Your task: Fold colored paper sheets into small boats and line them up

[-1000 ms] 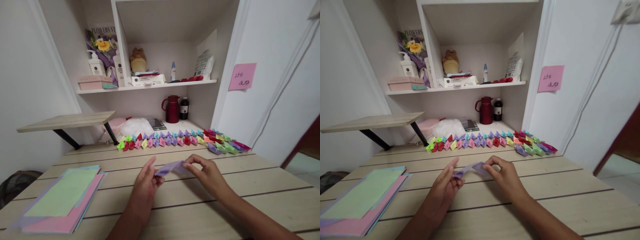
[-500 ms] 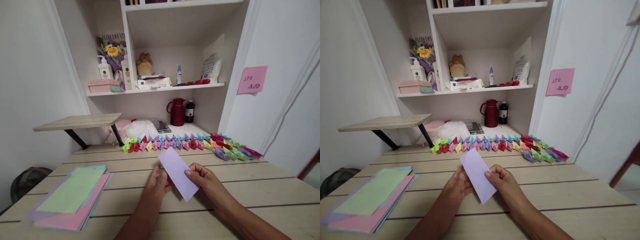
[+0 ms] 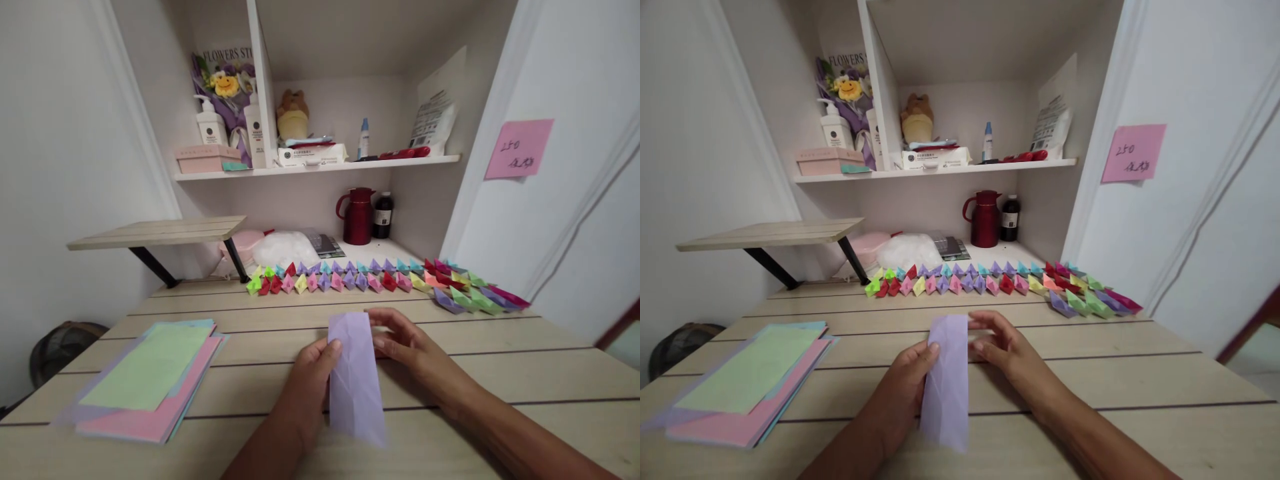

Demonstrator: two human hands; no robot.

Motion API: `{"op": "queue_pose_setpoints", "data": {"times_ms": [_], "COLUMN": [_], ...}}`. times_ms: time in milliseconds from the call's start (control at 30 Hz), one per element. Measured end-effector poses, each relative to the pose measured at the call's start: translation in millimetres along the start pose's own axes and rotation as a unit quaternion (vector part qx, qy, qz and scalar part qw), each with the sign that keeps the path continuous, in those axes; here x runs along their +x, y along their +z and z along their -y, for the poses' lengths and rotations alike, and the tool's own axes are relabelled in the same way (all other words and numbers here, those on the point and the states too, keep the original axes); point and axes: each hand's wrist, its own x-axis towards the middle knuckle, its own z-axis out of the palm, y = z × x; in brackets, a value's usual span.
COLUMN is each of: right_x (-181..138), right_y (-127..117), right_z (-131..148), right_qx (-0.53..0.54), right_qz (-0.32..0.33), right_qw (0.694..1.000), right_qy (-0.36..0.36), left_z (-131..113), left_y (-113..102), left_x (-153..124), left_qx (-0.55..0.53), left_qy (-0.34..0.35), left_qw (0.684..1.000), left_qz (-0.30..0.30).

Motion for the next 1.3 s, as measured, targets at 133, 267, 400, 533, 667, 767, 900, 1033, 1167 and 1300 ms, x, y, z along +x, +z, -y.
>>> {"op": "queue_pose_setpoints", "data": {"times_ms": [133, 267, 400, 533, 667, 767, 900, 1033, 1167, 1300], "right_x": [-1.5, -7.9, -4.9, 3.6, 5.5, 3.7, 2.6, 5.6, 10.6, 15.1], "right_y": [-7.0, -4.1, -7.7, -13.7, -12.5, -13.2, -25.6, -41.6, -45.6, -41.2], "right_z": [6.5, 19.0, 18.8, 11.9, 9.1, 8.0, 8.1, 10.6, 7.7, -0.5], "right_qx": [-0.119, -0.294, -0.444, -0.588, -0.629, -0.631, -0.551, -0.462, -0.409, -0.393], "right_qz": [0.017, 0.06, 0.053, 0.037, 0.111, 0.131, 0.163, 0.171, 0.144, 0.084], "right_qw": [0.988, 0.93, 0.852, 0.753, 0.721, 0.725, 0.795, 0.86, 0.896, 0.912], "right_qy": [-0.095, -0.215, -0.271, -0.292, -0.269, -0.245, -0.195, -0.133, -0.093, -0.085], "left_z": [-5.7, -8.5, -6.4, -6.7, -5.3, -2.4, 0.5, 2.7, 2.9, 1.8], "left_y": [2.6, 1.4, -13.4, -27.3, -23.9, -18.2, -20.0, -26.9, -29.2, -28.5], "left_x": [-5.3, -5.7, 5.6, 14.1, 11.3, 8.1, 7.8, 9.7, 10.6, 9.6], "left_qx": [0.065, 0.142, 0.233, 0.486, 0.64, 0.687, 0.729, 0.749, 0.758, 0.767], "left_qy": [-0.034, -0.058, 0.066, 0.244, 0.255, 0.295, 0.316, 0.317, 0.317, 0.312], "left_qw": [0.997, 0.987, 0.968, 0.817, 0.718, 0.662, 0.608, 0.578, 0.565, 0.555], "left_qz": [0.005, 0.038, -0.071, -0.19, -0.097, -0.05, 0.015, 0.063, 0.074, 0.086]}}
